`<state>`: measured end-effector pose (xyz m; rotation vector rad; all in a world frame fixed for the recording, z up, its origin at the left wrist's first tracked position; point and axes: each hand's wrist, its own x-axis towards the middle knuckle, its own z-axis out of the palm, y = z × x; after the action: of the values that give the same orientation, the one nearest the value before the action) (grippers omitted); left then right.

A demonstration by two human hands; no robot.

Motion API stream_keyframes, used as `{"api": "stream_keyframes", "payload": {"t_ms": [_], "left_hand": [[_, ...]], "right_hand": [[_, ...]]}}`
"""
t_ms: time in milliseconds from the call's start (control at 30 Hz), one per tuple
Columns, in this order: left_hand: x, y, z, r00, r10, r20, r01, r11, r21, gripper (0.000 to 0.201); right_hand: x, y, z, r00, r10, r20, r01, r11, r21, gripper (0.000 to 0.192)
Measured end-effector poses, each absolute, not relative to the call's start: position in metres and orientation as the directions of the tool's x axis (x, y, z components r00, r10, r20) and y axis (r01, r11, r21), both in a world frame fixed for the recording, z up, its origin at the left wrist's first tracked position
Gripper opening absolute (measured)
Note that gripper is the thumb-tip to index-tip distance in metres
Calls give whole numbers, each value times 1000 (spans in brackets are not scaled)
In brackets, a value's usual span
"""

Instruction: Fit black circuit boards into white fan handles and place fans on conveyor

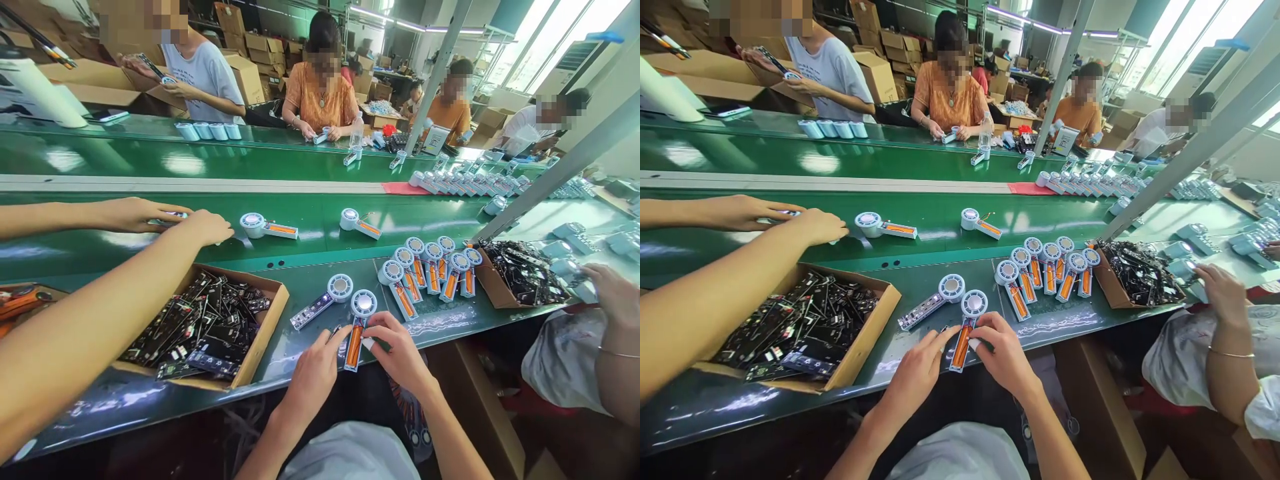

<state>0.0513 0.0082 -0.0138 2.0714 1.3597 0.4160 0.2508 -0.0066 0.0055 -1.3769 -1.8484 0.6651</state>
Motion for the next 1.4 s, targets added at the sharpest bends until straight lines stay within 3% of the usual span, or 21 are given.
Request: {"api": "stream_keyframes", "payload": {"t_ms": [100,233,333,500,633,867,1067,1167,1300,1400], "left_hand": [[54,4,-12,399,917,-28,710,-290,642,58],[55,1,-9,330,938,105,535,-277,798,42],[55,3,-3,287,954,88,450,-216,867,29],[57,6,0,273,961,50,393,-159,906,23],[59,6,-7,170,985,-41,309,-14,951,30],[61,3,1,224,960,-166,256,107,961,25],[62,8,3,228,936,-269,192,227,955,38],[63,12,2,251,912,-325,117,304,945,35],[65,10,1,242,920,-309,70,301,951,27],[65,6,0,178,944,-279,43,276,960,24]], "right_hand": [[243,-2,8,-116,954,275,456,297,-839,13],[233,3,8,-99,943,316,465,325,-824,15],[229,4,4,-146,913,380,595,388,-704,20],[228,3,4,-306,852,425,770,484,-416,29],[229,6,9,-354,842,408,794,501,-345,26],[223,9,7,-233,895,380,720,421,-551,22],[221,4,6,-299,877,375,721,466,-513,25],[221,2,7,-314,881,355,698,467,-543,26],[221,2,6,-243,907,345,683,412,-603,22],[219,3,2,-167,904,393,715,385,-583,18]]}}
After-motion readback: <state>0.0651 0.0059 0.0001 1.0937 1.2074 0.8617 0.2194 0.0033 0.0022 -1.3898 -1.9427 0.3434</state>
